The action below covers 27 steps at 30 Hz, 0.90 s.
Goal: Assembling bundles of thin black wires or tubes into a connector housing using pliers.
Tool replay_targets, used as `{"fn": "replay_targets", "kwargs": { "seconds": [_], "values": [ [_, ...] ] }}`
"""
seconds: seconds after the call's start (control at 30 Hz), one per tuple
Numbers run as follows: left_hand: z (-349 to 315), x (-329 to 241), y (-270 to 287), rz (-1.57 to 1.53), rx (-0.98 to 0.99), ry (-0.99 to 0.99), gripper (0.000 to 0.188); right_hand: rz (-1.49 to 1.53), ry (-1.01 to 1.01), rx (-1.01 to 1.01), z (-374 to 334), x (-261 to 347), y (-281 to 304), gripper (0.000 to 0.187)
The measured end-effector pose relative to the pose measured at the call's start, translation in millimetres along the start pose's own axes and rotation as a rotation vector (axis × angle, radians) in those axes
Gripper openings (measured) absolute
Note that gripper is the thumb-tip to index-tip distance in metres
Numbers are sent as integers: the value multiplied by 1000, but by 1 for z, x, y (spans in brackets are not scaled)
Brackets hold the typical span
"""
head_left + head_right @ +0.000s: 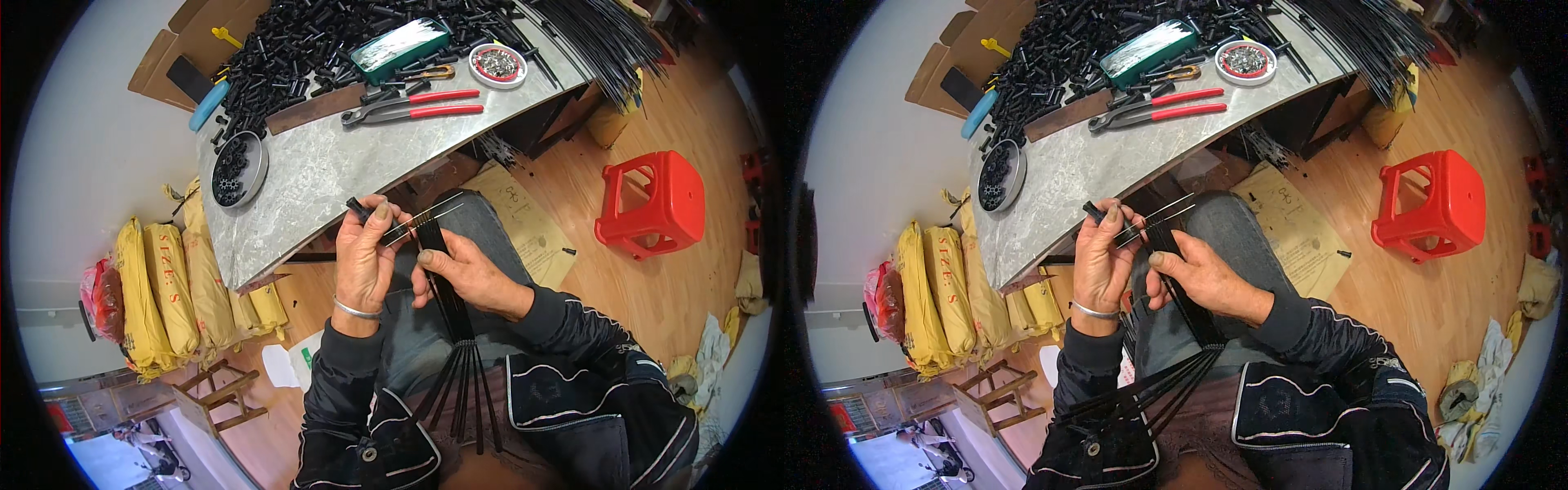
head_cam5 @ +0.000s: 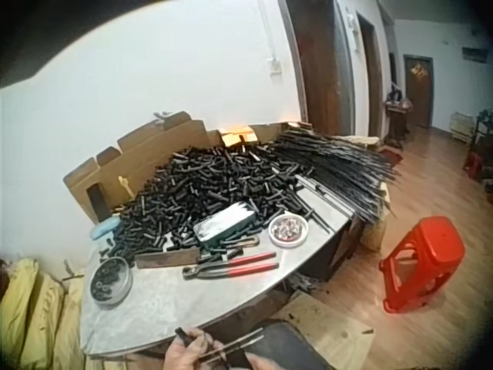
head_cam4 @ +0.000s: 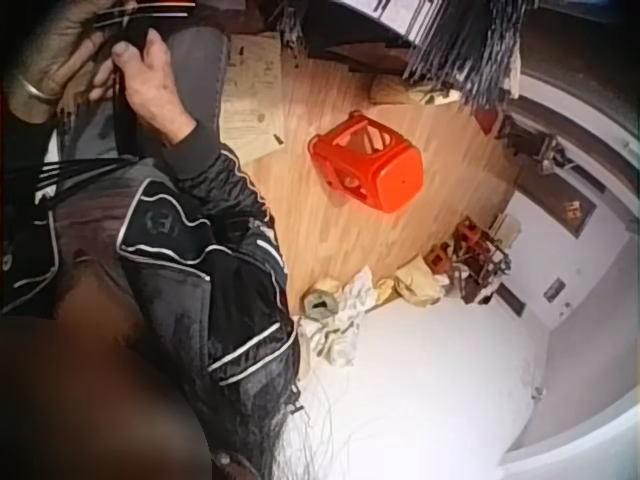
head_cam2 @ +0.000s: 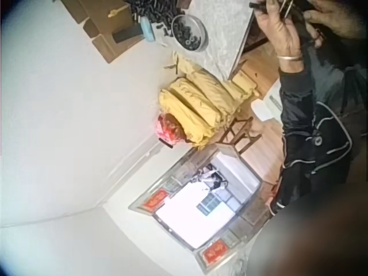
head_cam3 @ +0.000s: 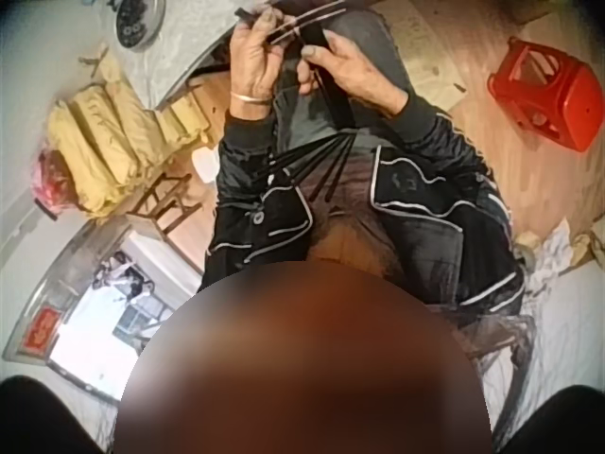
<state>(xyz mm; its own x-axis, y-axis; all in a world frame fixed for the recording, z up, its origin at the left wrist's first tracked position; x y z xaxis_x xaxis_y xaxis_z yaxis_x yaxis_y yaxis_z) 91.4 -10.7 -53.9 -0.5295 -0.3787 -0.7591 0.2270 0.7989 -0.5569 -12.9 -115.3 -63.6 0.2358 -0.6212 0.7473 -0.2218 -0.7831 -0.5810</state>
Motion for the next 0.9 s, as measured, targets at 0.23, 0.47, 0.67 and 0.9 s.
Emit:
{"fn": "replay_targets", "kwargs": {
  "seconds": [0.23,0.47,0.67,0.9],
  "values": [
    [-1,1,-1,46,-66,-21,19,-8,-3,1,1,-3,1,27],
    [1,1,-1,74,-74,-76,19,-8,-7,-3,0,-1,0,27],
    [-2,-2,-5,20,-82,-62,19,-5,-6,-8,1,-3,0,27],
    [-1,-2,-5,-14,-86,-65,18,-25,3,-8,1,-1,-1,28]
  ]
}}
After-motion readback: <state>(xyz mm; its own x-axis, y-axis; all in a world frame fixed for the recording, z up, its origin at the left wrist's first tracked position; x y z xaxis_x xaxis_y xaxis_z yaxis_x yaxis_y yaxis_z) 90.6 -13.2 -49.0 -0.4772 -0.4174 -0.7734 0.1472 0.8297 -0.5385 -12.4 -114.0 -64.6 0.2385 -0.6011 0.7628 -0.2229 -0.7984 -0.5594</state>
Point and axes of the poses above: each hand's wrist, its own z-axis towards the middle knuckle, its own y-axis out of the back of the hand, x = y × z, the point moved 3 cm from there along z, towards the middle knuckle, and after that the axes turned 8 degrees about -x, right-handed, at the moved point
